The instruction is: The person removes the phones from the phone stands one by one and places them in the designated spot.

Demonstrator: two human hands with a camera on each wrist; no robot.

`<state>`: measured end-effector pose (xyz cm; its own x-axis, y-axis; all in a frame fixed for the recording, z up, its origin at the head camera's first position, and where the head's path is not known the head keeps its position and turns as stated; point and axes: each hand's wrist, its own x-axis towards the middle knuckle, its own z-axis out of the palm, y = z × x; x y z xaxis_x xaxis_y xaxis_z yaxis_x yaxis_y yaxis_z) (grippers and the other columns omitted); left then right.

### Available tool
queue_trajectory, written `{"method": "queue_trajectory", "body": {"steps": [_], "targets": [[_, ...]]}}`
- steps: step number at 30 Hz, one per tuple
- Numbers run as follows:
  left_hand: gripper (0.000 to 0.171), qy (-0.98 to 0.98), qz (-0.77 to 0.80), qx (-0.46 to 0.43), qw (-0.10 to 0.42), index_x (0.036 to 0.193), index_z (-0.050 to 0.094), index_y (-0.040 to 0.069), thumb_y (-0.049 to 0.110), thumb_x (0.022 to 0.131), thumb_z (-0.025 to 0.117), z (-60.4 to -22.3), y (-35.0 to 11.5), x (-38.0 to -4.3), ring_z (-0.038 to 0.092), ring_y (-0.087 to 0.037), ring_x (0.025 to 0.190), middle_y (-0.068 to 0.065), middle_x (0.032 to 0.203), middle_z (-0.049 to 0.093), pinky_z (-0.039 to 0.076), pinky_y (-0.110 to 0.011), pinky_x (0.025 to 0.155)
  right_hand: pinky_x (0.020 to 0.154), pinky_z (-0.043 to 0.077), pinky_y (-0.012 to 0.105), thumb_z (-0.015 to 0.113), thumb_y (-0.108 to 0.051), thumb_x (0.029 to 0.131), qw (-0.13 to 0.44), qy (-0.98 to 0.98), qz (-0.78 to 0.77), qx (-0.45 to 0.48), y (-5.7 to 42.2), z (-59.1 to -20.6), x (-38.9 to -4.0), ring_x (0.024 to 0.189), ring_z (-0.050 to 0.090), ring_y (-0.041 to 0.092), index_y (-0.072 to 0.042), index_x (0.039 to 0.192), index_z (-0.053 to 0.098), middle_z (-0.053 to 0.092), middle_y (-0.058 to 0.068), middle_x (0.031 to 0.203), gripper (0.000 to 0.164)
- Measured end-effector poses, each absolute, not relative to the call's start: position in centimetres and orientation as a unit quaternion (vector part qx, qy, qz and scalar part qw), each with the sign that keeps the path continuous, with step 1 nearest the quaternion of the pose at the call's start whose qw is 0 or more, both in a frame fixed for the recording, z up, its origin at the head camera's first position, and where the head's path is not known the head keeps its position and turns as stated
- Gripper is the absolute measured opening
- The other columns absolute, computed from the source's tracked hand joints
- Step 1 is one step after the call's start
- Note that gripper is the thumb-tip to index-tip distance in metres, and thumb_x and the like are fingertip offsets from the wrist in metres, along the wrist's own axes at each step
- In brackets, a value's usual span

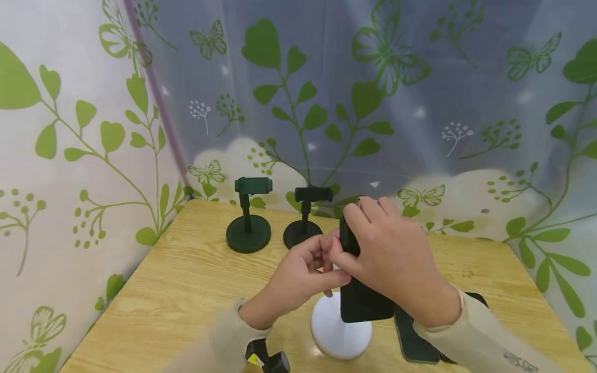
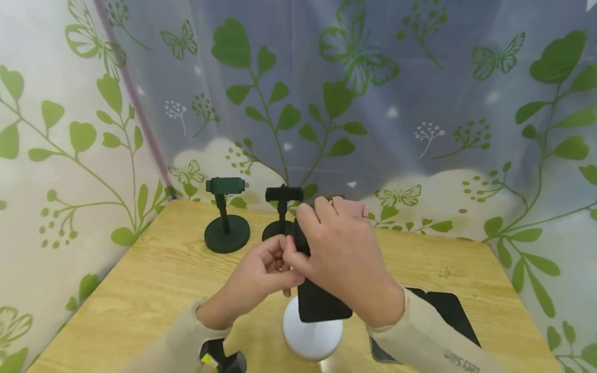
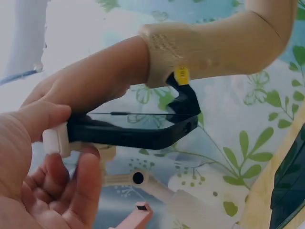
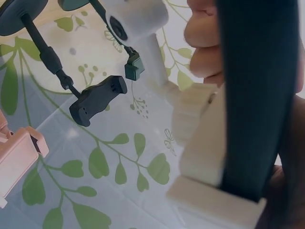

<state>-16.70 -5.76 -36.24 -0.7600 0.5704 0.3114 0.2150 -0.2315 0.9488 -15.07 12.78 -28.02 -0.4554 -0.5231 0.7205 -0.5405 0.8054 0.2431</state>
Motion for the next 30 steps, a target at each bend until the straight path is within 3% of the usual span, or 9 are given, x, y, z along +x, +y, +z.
{"method": "queue_trajectory", "body": {"steps": [5, 8, 15, 19, 22, 26, 30], "targets": [[0.035, 0.597, 0.713, 0.318, 0.185, 0.126, 0.06, 0.006, 0.013, 0.096, 0.075, -35.6, -5.5, -16.9, 0.056, -0.017, 0.089, -0.002, 0.111, 0.06, 0.052, -0.027, 0.069, 0.039, 0.016, 0.023, 0.056, -0.031, 0.085, 0.418, -0.854, 0.006, 0.31, 13.0, -27.8, -14.9, 0.059, 0.033, 0.021, -0.008, 0.08, 0.048, 0.043, 0.003, 0.072, 0.025], [0.035, 0.594, 0.705, 0.327, 0.208, 0.128, 0.06, 0.006, 0.011, 0.096, 0.074, -35.3, -5.3, -17.2, 0.05, -0.016, 0.083, 0.002, 0.122, 0.058, 0.045, -0.025, 0.069, 0.039, 0.016, 0.023, 0.055, -0.03, 0.085, 0.419, -0.852, 0.003, 0.312, 13.1, -27.7, -15.0, 0.058, 0.03, 0.02, -0.008, 0.079, 0.048, 0.042, 0.003, 0.071, 0.024], [0.049, 0.565, 0.713, 0.337, 0.24, 0.142, 0.052, 0.01, 0.001, 0.097, 0.068, -35.4, -4.9, -17.4, 0.046, -0.015, 0.061, 0.0, 0.092, 0.058, 0.04, -0.026, 0.056, 0.039, 0.019, 0.023, 0.058, -0.027, 0.084, 0.401, -0.86, 0.001, 0.317, 13.4, -27.5, -14.9, 0.058, 0.03, 0.018, -0.009, 0.08, 0.048, 0.042, 0.002, 0.071, 0.022], [0.04, 0.564, 0.714, 0.335, 0.243, 0.135, 0.055, 0.002, 0.002, 0.097, 0.065, -35.5, -4.7, -17.4, 0.038, -0.012, 0.055, 0.004, 0.091, 0.052, 0.036, -0.024, 0.055, 0.039, 0.02, 0.023, 0.059, -0.026, 0.084, 0.394, -0.861, 0.003, 0.32, 13.4, -27.5, -14.8, 0.058, 0.03, 0.018, -0.009, 0.08, 0.049, 0.041, 0.001, 0.071, 0.021], [0.034, 0.563, 0.718, 0.326, 0.247, 0.128, 0.057, -0.001, 0.005, 0.096, 0.065, -35.6, -4.8, -17.3, 0.032, -0.011, 0.052, 0.006, 0.078, 0.046, 0.033, -0.024, 0.056, 0.04, 0.02, 0.024, 0.06, -0.026, 0.083, 0.386, -0.865, 0.009, 0.322, 13.2, -27.4, -14.9, 0.059, 0.03, 0.017, -0.009, 0.081, 0.048, 0.038, 0.0, 0.071, 0.02], [0.036, 0.559, 0.722, 0.321, 0.252, 0.129, 0.056, 0.0, 0.004, 0.095, 0.066, -35.7, -5.4, -17.2, 0.029, -0.011, 0.052, 0.006, 0.066, 0.041, 0.032, -0.024, 0.056, 0.042, 0.022, 0.025, 0.061, -0.025, 0.082, 0.372, -0.87, 0.014, 0.324, 12.9, -27.3, -14.9, 0.06, 0.03, 0.017, -0.01, 0.082, 0.047, 0.034, -0.001, 0.071, 0.021], [0.037, 0.555, 0.718, 0.331, 0.257, 0.129, 0.053, 0.001, 0.005, 0.095, 0.067, -35.7, -5.8, -17.2, 0.031, -0.011, 0.054, 0.006, 0.068, 0.043, 0.032, -0.024, 0.056, 0.049, 0.026, 0.027, 0.063, -0.025, 0.082, 0.362, -0.872, 0.01, 0.33, 12.7, -27.2, -15.0, 0.061, 0.033, 0.019, -0.009, 0.081, 0.047, 0.034, 0.0, 0.071, 0.023]]}}
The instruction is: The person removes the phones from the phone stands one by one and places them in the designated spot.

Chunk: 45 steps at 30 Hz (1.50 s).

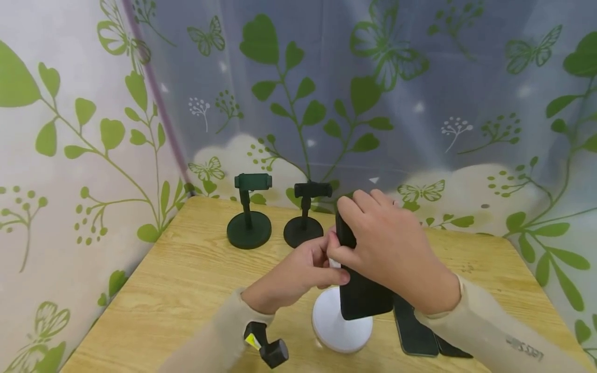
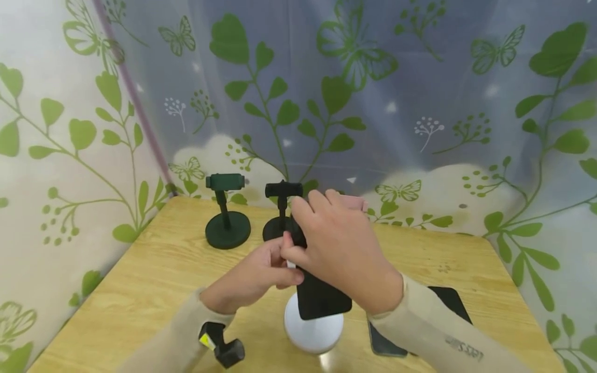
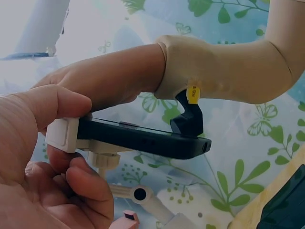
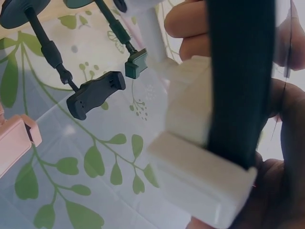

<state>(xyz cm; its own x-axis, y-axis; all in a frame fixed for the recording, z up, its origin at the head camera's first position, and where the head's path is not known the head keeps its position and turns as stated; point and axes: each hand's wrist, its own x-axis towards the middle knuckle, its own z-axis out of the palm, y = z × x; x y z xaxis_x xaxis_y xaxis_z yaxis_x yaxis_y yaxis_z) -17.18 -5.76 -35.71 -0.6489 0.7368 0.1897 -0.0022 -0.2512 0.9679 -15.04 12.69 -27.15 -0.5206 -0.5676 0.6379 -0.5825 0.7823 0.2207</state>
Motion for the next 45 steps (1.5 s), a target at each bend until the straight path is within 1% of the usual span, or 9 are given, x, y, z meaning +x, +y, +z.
{"method": "queue_trajectory", "body": {"steps": [4, 8, 15, 20, 27, 31, 35, 43, 45], "targets": [[0.031, 0.544, 0.718, 0.347, 0.261, 0.122, 0.054, 0.003, 0.007, 0.096, 0.07, -35.8, -5.9, -17.3, 0.035, -0.012, 0.057, 0.005, 0.07, 0.045, 0.034, -0.025, 0.058, 0.053, 0.027, 0.029, 0.065, -0.025, 0.082, 0.351, -0.874, 0.004, 0.336, 12.6, -27.0, -15.1, 0.061, 0.032, 0.019, -0.009, 0.081, 0.046, 0.034, 0.0, 0.071, 0.024], [0.022, 0.535, 0.717, 0.362, 0.263, 0.108, 0.053, 0.007, 0.01, 0.097, 0.072, -36.0, -6.0, -17.5, 0.037, -0.013, 0.057, 0.006, 0.072, 0.047, 0.034, -0.025, 0.058, 0.05, 0.026, 0.027, 0.065, -0.024, 0.082, 0.342, -0.875, 0.005, 0.342, 12.7, -26.9, -15.0, 0.061, 0.031, 0.018, -0.01, 0.081, 0.046, 0.034, -0.001, 0.071, 0.024], [0.025, 0.531, 0.71, 0.383, 0.259, 0.103, 0.051, 0.006, 0.015, 0.097, 0.074, -35.9, -6.1, -17.6, 0.039, -0.012, 0.056, 0.006, 0.068, 0.048, 0.036, -0.023, 0.058, 0.05, 0.029, 0.027, 0.061, -0.023, 0.081, 0.349, -0.865, 0.012, 0.359, 13.1, -26.8, -15.0, 0.063, 0.032, 0.018, -0.01, 0.083, 0.047, 0.037, 0.0, 0.074, 0.02], [0.029, 0.542, 0.698, 0.39, 0.259, 0.107, 0.052, 0.005, 0.021, 0.097, 0.075, -35.6, -6.1, -17.7, 0.043, -0.011, 0.059, 0.006, 0.07, 0.051, 0.039, -0.022, 0.059, 0.048, 0.028, 0.026, 0.059, -0.024, 0.082, 0.355, -0.858, 0.025, 0.37, 13.4, -26.7, -15.0, 0.064, 0.033, 0.018, -0.01, 0.084, 0.047, 0.039, 0.0, 0.075, 0.018], [0.025, 0.548, 0.69, 0.394, 0.261, 0.108, 0.054, 0.003, 0.014, 0.097, 0.074, -35.6, -6.1, -18.0, 0.044, -0.009, 0.062, 0.006, 0.079, 0.056, 0.044, -0.022, 0.068, 0.05, 0.031, 0.027, 0.057, -0.024, 0.084, 0.35, -0.857, 0.027, 0.376, 13.4, -26.8, -15.0, 0.065, 0.034, 0.018, -0.01, 0.083, 0.047, 0.043, 0.001, 0.077, 0.017], [0.036, 0.557, 0.681, 0.4, 0.257, 0.125, 0.059, 0.005, 0.016, 0.096, 0.076, -35.4, -6.2, -18.3, 0.047, -0.01, 0.067, 0.005, 0.092, 0.062, 0.047, -0.022, 0.071, 0.051, 0.032, 0.027, 0.057, -0.024, 0.085, 0.35, -0.857, 0.029, 0.378, 13.4, -26.8, -14.9, 0.064, 0.035, 0.018, -0.011, 0.082, 0.047, 0.043, 0.001, 0.077, 0.017], [0.053, 0.568, 0.671, 0.404, 0.254, 0.142, 0.055, 0.009, 0.018, 0.095, 0.077, -35.2, -6.3, -18.5, 0.047, -0.011, 0.067, 0.005, 0.099, 0.065, 0.048, -0.022, 0.072, 0.052, 0.031, 0.027, 0.057, -0.024, 0.084, 0.35, -0.854, 0.032, 0.384, 13.5, -26.7, -15.0, 0.064, 0.034, 0.017, -0.011, 0.081, 0.046, 0.041, 0.0, 0.076, 0.017], [0.054, 0.543, 0.687, 0.411, 0.255, 0.127, 0.053, 0.0, 0.033, 0.093, 0.08, -36.0, -6.1, -18.3, 0.049, -0.008, 0.072, 0.007, 0.087, 0.058, 0.048, -0.02, 0.074, 0.057, 0.032, 0.027, 0.059, -0.021, 0.083, 0.32, -0.863, 0.059, 0.387, 13.7, -26.6, -14.9, 0.066, 0.031, 0.014, -0.015, 0.08, 0.044, 0.034, -0.005, 0.074, 0.016], [0.061, 0.543, 0.685, 0.414, 0.254, 0.136, 0.052, 0.002, 0.035, 0.093, 0.08, -36.0, -6.1, -18.4, 0.048, -0.009, 0.07, 0.006, 0.087, 0.058, 0.049, -0.02, 0.073, 0.058, 0.032, 0.027, 0.06, -0.021, 0.083, 0.32, -0.862, 0.059, 0.389, 13.7, -26.6, -15.0, 0.066, 0.031, 0.013, -0.016, 0.08, 0.044, 0.034, -0.005, 0.074, 0.017]]}}
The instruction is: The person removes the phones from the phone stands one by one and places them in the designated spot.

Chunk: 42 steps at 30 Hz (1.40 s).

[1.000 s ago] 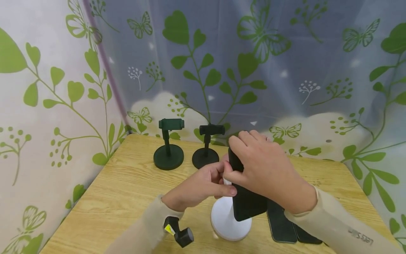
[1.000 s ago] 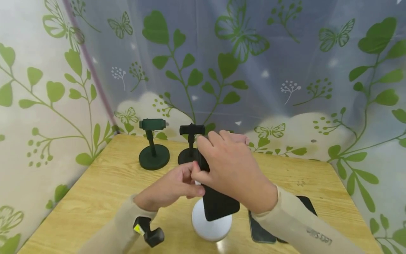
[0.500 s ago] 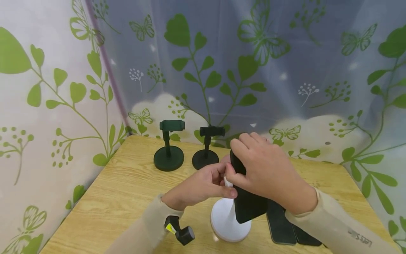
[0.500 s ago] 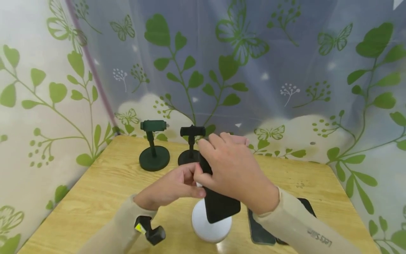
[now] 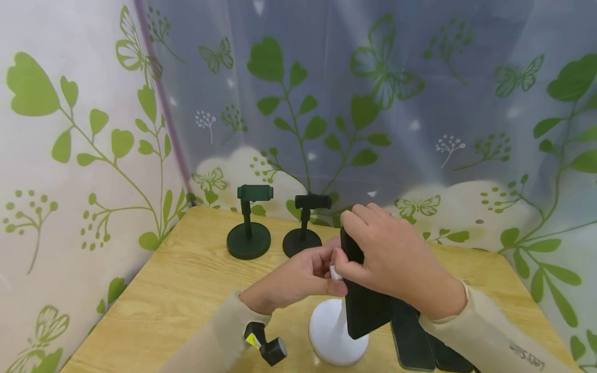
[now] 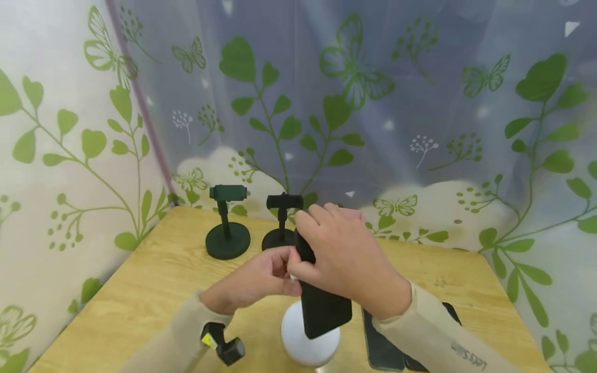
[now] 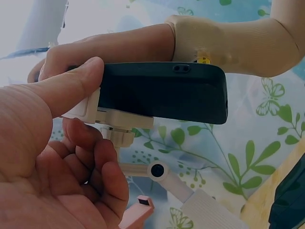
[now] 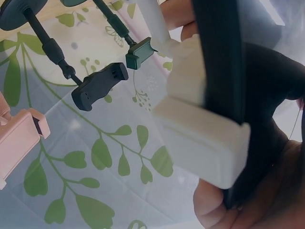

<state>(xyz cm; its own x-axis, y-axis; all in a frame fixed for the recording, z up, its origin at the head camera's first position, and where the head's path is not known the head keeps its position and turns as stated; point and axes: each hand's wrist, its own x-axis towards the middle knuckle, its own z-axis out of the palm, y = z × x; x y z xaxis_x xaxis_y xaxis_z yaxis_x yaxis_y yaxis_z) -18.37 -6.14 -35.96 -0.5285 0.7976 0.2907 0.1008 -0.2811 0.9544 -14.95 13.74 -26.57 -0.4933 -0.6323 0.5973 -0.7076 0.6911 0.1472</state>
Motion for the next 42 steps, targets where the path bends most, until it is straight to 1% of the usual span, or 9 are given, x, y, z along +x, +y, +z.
{"method": "queue_trajectory", "body": {"steps": [3, 7, 12, 16, 19, 25, 30, 36, 42], "targets": [[0.069, 0.546, 0.682, 0.415, 0.254, 0.15, 0.047, 0.012, 0.033, 0.094, 0.079, -35.9, -6.1, -18.4, 0.049, -0.009, 0.072, 0.005, 0.096, 0.062, 0.05, -0.021, 0.075, 0.056, 0.031, 0.026, 0.059, -0.021, 0.083, 0.327, -0.858, 0.062, 0.391, 13.8, -26.6, -15.1, 0.065, 0.032, 0.013, -0.015, 0.08, 0.043, 0.033, -0.005, 0.074, 0.017], [0.074, 0.547, 0.681, 0.413, 0.258, 0.158, 0.041, 0.024, 0.03, 0.094, 0.079, -35.7, -5.9, -18.4, 0.049, -0.01, 0.073, 0.005, 0.103, 0.064, 0.05, -0.022, 0.077, 0.055, 0.03, 0.026, 0.058, -0.022, 0.081, 0.332, -0.854, 0.063, 0.395, 13.9, -26.6, -15.2, 0.066, 0.032, 0.013, -0.015, 0.08, 0.043, 0.033, -0.005, 0.074, 0.017], [0.061, 0.541, 0.683, 0.418, 0.258, 0.149, 0.048, 0.013, 0.026, 0.096, 0.077, -35.7, -5.7, -18.3, 0.045, -0.011, 0.071, 0.002, 0.088, 0.056, 0.046, -0.022, 0.073, 0.055, 0.031, 0.026, 0.058, -0.022, 0.081, 0.329, -0.855, 0.066, 0.396, 14.1, -26.7, -15.1, 0.066, 0.032, 0.013, -0.015, 0.081, 0.043, 0.033, -0.005, 0.074, 0.017], [0.037, 0.537, 0.683, 0.421, 0.262, 0.123, 0.054, 0.002, 0.02, 0.098, 0.074, -35.9, -5.8, -18.2, 0.048, -0.011, 0.075, 0.002, 0.084, 0.051, 0.044, -0.023, 0.073, 0.058, 0.032, 0.027, 0.058, -0.021, 0.082, 0.328, -0.854, 0.069, 0.399, 14.2, -27.0, -15.0, 0.067, 0.032, 0.013, -0.015, 0.081, 0.044, 0.033, -0.005, 0.075, 0.015], [0.027, 0.536, 0.681, 0.421, 0.268, 0.109, 0.052, 0.001, 0.017, 0.1, 0.072, -36.1, -5.8, -18.1, 0.051, -0.01, 0.078, 0.003, 0.085, 0.052, 0.045, -0.024, 0.075, 0.059, 0.032, 0.027, 0.057, -0.021, 0.081, 0.335, -0.848, 0.072, 0.405, 14.2, -27.1, -15.0, 0.067, 0.031, 0.012, -0.015, 0.082, 0.045, 0.034, -0.006, 0.075, 0.014], [0.025, 0.533, 0.679, 0.44, 0.246, 0.106, 0.048, -0.003, 0.018, 0.105, 0.061, -36.3, -5.6, -18.4, 0.052, -0.011, 0.084, 0.002, 0.088, 0.052, 0.043, -0.026, 0.081, 0.056, 0.03, 0.025, 0.056, -0.022, 0.081, 0.361, -0.832, 0.081, 0.415, 14.3, -27.2, -15.4, 0.066, 0.03, 0.011, -0.015, 0.081, 0.045, 0.033, -0.006, 0.075, 0.013], [0.021, 0.535, 0.674, 0.452, 0.236, 0.107, 0.048, -0.007, 0.013, 0.105, 0.055, -36.3, -5.5, -18.5, 0.047, -0.014, 0.083, 0.0, 0.089, 0.047, 0.04, -0.025, 0.079, 0.054, 0.03, 0.023, 0.056, -0.023, 0.082, 0.356, -0.833, 0.097, 0.412, 14.7, -27.5, -15.6, 0.066, 0.032, 0.01, -0.015, 0.083, 0.048, 0.037, -0.006, 0.075, 0.01], [0.02, 0.549, 0.678, 0.439, 0.215, 0.108, 0.051, -0.005, 0.013, 0.105, 0.06, -36.2, -5.3, -18.2, 0.051, -0.012, 0.087, 0.0, 0.091, 0.05, 0.044, -0.024, 0.081, 0.054, 0.03, 0.023, 0.055, -0.024, 0.084, 0.349, -0.836, 0.112, 0.409, 15.1, -27.8, -15.7, 0.067, 0.034, 0.01, -0.015, 0.085, 0.051, 0.04, -0.006, 0.077, 0.01], [0.015, 0.597, 0.659, 0.435, 0.142, 0.102, 0.056, 0.001, 0.014, 0.103, 0.065, -36.2, -5.1, -17.7, 0.054, -0.011, 0.083, -0.001, 0.089, 0.055, 0.046, -0.023, 0.075, 0.052, 0.028, 0.023, 0.053, -0.026, 0.085, 0.353, -0.831, 0.118, 0.413, 15.4, -28.0, -15.8, 0.067, 0.034, 0.011, -0.014, 0.086, 0.051, 0.041, -0.005, 0.078, 0.013]]}}
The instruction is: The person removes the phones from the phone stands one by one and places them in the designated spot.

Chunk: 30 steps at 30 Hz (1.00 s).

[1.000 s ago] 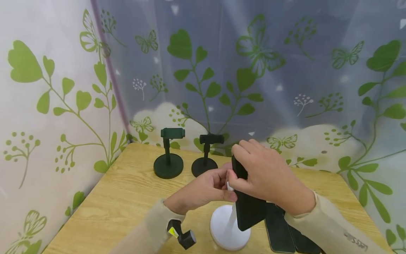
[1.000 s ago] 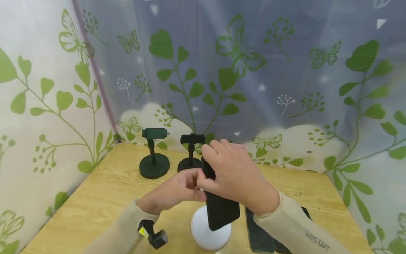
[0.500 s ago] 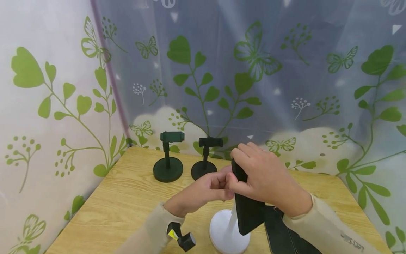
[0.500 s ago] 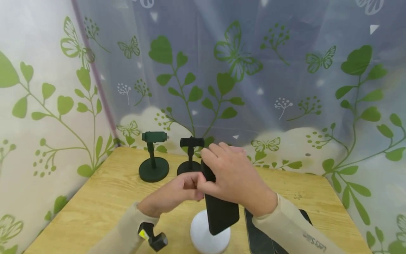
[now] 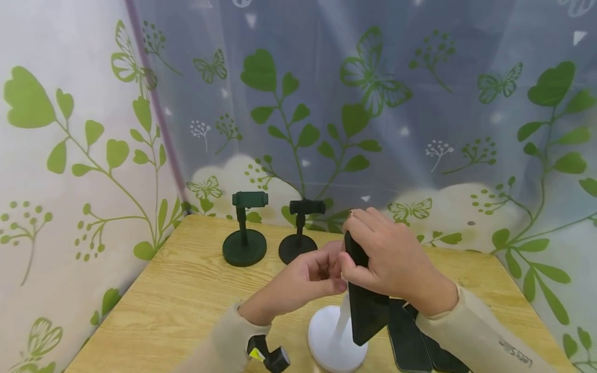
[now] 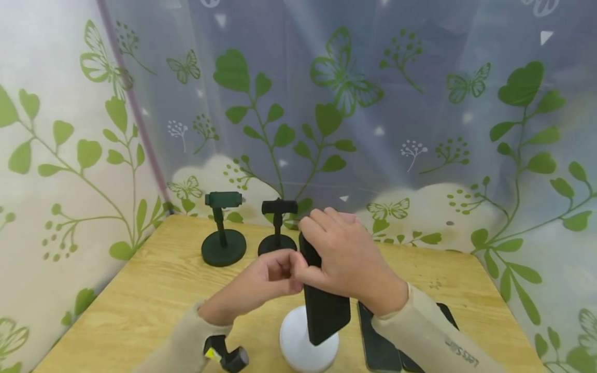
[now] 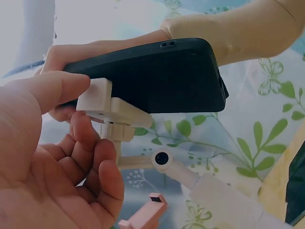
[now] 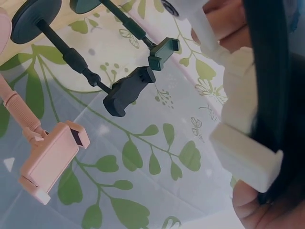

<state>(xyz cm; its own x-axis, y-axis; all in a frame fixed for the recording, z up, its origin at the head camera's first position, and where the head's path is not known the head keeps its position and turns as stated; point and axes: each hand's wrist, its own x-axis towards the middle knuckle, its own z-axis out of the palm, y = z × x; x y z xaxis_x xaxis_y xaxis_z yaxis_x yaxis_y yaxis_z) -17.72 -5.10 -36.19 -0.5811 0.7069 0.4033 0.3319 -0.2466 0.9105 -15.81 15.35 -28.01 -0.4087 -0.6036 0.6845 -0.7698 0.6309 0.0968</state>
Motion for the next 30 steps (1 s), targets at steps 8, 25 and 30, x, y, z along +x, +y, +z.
{"method": "queue_trajectory", "body": {"steps": [8, 25, 30], "targets": [[0.016, 0.703, 0.599, 0.38, 0.051, 0.096, 0.059, 0.014, 0.023, 0.098, 0.072, -35.6, -5.5, -16.5, 0.053, -0.012, 0.079, 0.001, 0.087, 0.055, 0.046, -0.025, 0.07, 0.051, 0.032, 0.025, 0.049, -0.03, 0.092, 0.376, -0.814, 0.12, 0.427, 15.2, -28.3, -15.7, 0.068, 0.042, 0.015, -0.01, 0.091, 0.055, 0.051, 0.0, 0.082, 0.021], [0.019, 0.741, 0.57, 0.352, -0.047, 0.096, 0.06, 0.014, 0.025, 0.095, 0.076, -35.0, -4.2, -14.8, 0.056, -0.016, 0.074, 0.006, 0.08, 0.057, 0.046, -0.025, 0.064, 0.051, 0.047, 0.032, 0.048, -0.033, 0.102, 0.499, -0.706, 0.191, 0.465, 15.3, -27.1, -13.7, 0.08, 0.062, 0.026, -0.003, 0.09, 0.064, 0.067, 0.01, 0.095, 0.036], [0.021, 0.747, 0.564, 0.349, -0.04, 0.098, 0.059, 0.014, 0.027, 0.095, 0.077, -34.9, -4.1, -14.5, 0.054, -0.011, 0.074, 0.006, 0.08, 0.057, 0.046, -0.025, 0.064, 0.047, 0.038, 0.036, 0.055, -0.036, 0.101, 0.603, -0.599, 0.235, 0.471, 16.0, -27.9, -13.2, 0.056, 0.045, 0.025, 0.0, 0.081, 0.059, 0.055, 0.009, 0.067, 0.041]]}}
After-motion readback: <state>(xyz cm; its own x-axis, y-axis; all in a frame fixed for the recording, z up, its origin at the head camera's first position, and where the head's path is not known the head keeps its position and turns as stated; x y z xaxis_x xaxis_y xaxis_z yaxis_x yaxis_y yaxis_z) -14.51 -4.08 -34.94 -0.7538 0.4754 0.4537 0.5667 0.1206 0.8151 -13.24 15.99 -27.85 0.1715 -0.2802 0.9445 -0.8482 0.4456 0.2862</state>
